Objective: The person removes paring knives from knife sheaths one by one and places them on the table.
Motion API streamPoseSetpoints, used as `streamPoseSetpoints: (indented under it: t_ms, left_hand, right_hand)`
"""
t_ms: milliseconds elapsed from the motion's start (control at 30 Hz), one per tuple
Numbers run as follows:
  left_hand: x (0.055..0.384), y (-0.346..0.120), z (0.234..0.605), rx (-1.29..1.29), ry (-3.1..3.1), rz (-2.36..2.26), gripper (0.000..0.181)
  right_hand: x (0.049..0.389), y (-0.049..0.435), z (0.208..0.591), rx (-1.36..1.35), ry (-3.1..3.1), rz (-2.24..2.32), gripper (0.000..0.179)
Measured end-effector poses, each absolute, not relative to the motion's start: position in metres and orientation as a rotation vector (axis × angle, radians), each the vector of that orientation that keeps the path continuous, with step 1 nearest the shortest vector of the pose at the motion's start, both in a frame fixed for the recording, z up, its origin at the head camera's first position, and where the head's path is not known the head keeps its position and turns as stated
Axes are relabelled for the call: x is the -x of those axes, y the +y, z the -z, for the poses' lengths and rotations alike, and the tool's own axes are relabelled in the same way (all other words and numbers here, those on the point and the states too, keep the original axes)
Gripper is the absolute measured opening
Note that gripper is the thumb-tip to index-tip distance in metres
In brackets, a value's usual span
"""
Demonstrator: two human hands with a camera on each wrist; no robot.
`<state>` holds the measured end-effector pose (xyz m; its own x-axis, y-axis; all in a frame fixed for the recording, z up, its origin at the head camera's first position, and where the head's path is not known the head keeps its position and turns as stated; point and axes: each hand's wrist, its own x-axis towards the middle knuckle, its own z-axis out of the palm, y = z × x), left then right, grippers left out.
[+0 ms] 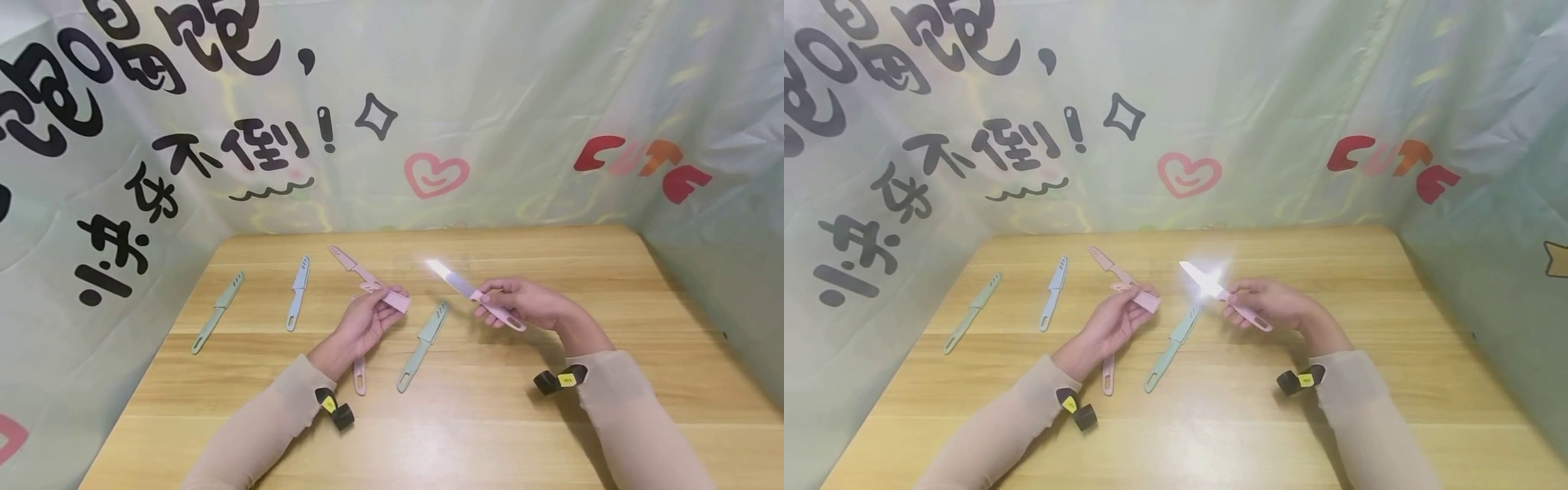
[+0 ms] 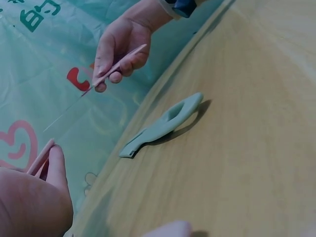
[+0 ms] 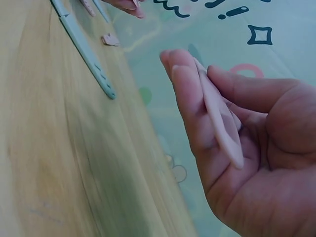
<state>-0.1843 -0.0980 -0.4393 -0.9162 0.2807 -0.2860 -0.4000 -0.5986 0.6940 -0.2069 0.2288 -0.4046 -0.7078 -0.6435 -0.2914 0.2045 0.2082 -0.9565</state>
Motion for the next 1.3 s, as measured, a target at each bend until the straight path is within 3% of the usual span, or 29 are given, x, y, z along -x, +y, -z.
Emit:
streamPoseSetpoints:
  t_ms: [533,1300]
  left_hand:
    - [0.192,-0.087,0.429,0.056,1.15,-2.383,0.042]
    - [0.204,-0.046,0.419,0.038,1.188,-2.252,0.042]
  right_hand:
    - [0.206,0.239,0.404,0.344,1.88,1.61,0.043]
    - [0.209,0.262,0.41,0.368,1.986,1.569,0.04]
